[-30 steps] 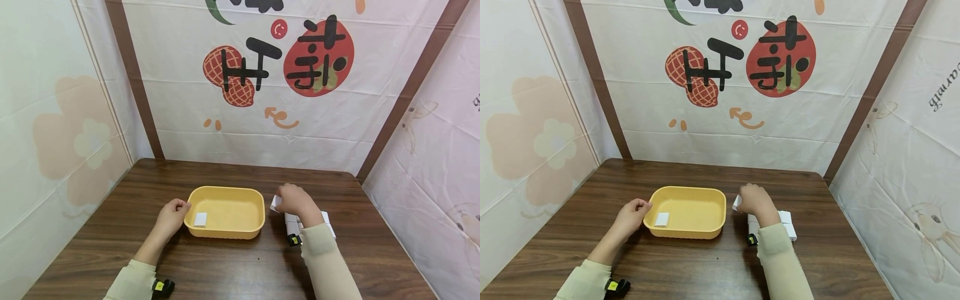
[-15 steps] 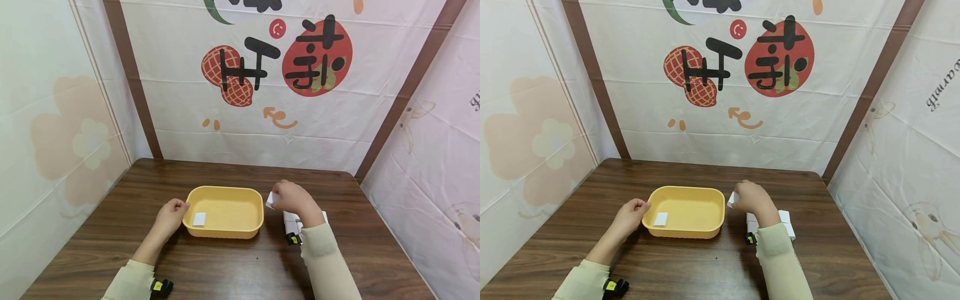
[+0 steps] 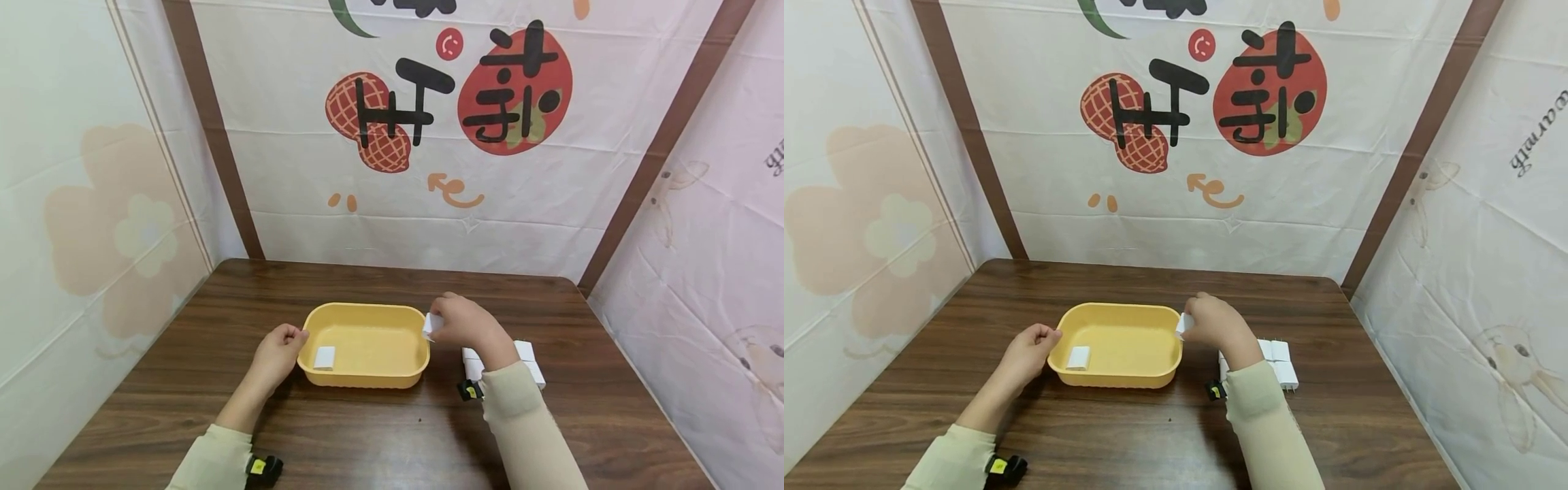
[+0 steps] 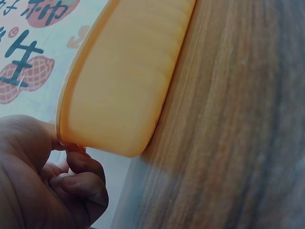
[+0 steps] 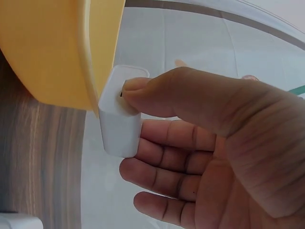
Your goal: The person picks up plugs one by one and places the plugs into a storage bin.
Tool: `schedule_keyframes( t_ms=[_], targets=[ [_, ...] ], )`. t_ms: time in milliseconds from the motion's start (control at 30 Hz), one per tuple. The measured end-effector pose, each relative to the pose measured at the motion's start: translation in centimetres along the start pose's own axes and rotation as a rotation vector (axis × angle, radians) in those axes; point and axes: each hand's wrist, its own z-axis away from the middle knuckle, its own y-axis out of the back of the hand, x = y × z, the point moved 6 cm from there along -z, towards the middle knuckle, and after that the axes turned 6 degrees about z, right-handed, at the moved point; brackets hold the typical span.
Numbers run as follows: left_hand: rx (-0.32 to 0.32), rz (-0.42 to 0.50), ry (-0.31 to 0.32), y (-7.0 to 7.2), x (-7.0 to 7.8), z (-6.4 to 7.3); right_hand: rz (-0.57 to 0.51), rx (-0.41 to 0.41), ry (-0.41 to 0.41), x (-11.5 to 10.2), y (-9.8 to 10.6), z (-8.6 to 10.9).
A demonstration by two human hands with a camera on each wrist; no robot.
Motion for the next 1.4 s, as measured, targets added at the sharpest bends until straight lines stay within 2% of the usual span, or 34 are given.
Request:
schedule_keyframes(
  t_ms=[333, 767, 1400],
  targets=[
    [0.000, 0.008, -0.001, 0.1, 0.2, -0.1, 0.020, -0.015, 0.039, -2.0, 0.2, -1.0],
    [0.004, 0.001, -0.004, -0.1, 0.1, -0.4, 0.041, -0.041, 0.103, -3.8, -0.5, -2.3],
    [0.000, 0.018, 0.002, 0.0, -0.2, -0.1, 0.062, -0.080, 0.164, -6.7, -1.3, -4.3]
  ],
)
